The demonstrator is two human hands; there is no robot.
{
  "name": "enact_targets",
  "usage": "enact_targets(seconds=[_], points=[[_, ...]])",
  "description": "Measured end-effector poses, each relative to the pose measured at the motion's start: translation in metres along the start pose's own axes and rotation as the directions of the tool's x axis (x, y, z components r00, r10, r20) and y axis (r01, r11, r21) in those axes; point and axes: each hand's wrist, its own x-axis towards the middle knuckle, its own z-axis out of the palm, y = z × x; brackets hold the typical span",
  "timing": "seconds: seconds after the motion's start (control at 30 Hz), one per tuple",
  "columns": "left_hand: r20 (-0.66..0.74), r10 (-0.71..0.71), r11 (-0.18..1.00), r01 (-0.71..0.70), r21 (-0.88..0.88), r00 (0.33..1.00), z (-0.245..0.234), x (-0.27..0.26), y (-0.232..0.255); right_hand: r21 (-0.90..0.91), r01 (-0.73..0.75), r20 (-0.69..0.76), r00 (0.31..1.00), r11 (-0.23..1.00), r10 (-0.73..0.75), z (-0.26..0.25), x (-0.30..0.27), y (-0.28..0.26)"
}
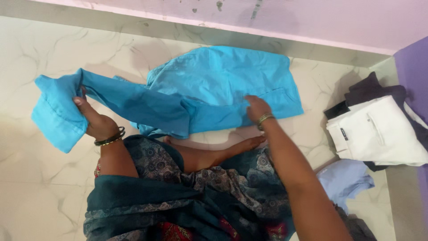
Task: The person sits on the floor and buttons a light blue shirt, then folds the sleeves and body of the shirt into a compact stack.
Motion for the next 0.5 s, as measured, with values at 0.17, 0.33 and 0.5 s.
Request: enact_targets(seconds=[0.17, 0.33, 0.5], points=[[0.077, 0.169, 0.962, -0.181, 0.204, 0.983, -0.001, -0.022, -0.031, 0.161, 0.140, -0.036, 0.990, 0.977, -0.136, 0.032, 0.006, -0.071], [0.362, 0.356, 0.739, -0.497, 0.455, 0.862, 0.012, -0.053, -0.016, 0.235, 0.043, 0.055, 0.997, 0.971, -0.057, 0.033, 0.008, -0.126], [0.397, 0.373, 0.721, -0.531, 0.445, 0.839, 0.028, -0.053, 0.015, 0.220, -0.092, 0.143, 0.988, 0.971, 0.061, 0.054, 0.017, -0.145]])
